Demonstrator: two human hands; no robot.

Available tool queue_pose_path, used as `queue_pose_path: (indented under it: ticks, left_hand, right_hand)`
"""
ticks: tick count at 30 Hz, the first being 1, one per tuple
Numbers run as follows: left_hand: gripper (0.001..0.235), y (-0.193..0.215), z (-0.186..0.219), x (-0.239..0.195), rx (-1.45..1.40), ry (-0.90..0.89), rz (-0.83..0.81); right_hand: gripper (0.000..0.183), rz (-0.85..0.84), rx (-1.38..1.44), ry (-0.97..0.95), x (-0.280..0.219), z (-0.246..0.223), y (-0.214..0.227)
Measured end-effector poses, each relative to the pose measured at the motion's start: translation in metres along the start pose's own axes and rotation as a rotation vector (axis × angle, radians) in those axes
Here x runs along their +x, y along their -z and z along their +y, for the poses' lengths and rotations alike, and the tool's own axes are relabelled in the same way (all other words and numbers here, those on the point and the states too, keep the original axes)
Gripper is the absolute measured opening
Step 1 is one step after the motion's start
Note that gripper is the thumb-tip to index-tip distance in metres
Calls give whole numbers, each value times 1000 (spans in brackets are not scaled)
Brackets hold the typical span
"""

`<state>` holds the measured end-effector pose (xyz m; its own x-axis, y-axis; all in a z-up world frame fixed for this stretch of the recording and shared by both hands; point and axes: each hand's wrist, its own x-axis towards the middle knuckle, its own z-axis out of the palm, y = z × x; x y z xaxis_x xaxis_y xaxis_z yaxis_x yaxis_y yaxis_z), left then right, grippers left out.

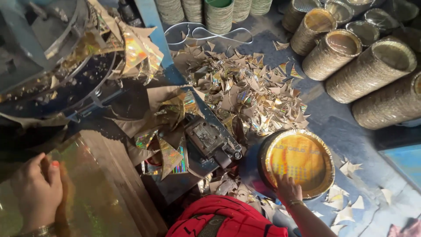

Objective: The person feeds sheets of gold foil paper one at a time into a plate press machine, operates the machine to press them into disposable plates, and removes the finished plates. They stack the finished plates on a growing pile beside the machine and clear scrap trimmings from the work area.

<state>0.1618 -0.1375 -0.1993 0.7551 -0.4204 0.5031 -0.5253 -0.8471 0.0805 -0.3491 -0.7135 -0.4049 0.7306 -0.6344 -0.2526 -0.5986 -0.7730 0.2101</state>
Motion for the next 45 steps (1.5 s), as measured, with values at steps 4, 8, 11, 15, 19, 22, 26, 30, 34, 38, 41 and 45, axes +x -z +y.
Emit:
queue_pose_path:
  ticks: [4,8,11,15,19,22,26,30,34,38,41,45]
  left_hand:
    - [27,3,6,3,25,-10,35]
    - [26,3,5,3,-27,18,10]
    - [26,6,11,5,-13,-3,49]
    - [27,2,5,7,-39,7,32]
    - [27,4,8,7,-55,-1,51]
    - [34,22,33,13,-41,48,49]
    - [37,14,18,16,-36,60,40]
    - [32,-5,2,3,-97,14,73]
    - [30,-21,5,10,43,123,59]
    - [36,-50,-19,-10,141,-30,94]
    - [32,-35,-11,-2,297,1,77]
    - [33,-26,-10,10,302,-36,7]
  right_hand:
    - [46,106,-122,20,-3,9,-23]
    - [32,-72,-118,-120,-15,18,-16]
    - [28,-107,25,-178,-12,16,1]
    - [51,-234,165,-267,-2,3,41]
    - [43,-142,246,-283,8,-3,33]
    - [36,-4,265,-220,-2,-10,22]
    - [39,130,222,-87,-1,-21,-1]
    - [38,188,340,113,8,-20,-59]
    - [75,480,856,207,124,-4,-67]
    - [59,618,-708,-188,123,-16,61]
    - [49,583,-1733,-446,69,2,258]
    - [45,-472,-3596,-931,37,-7,312]
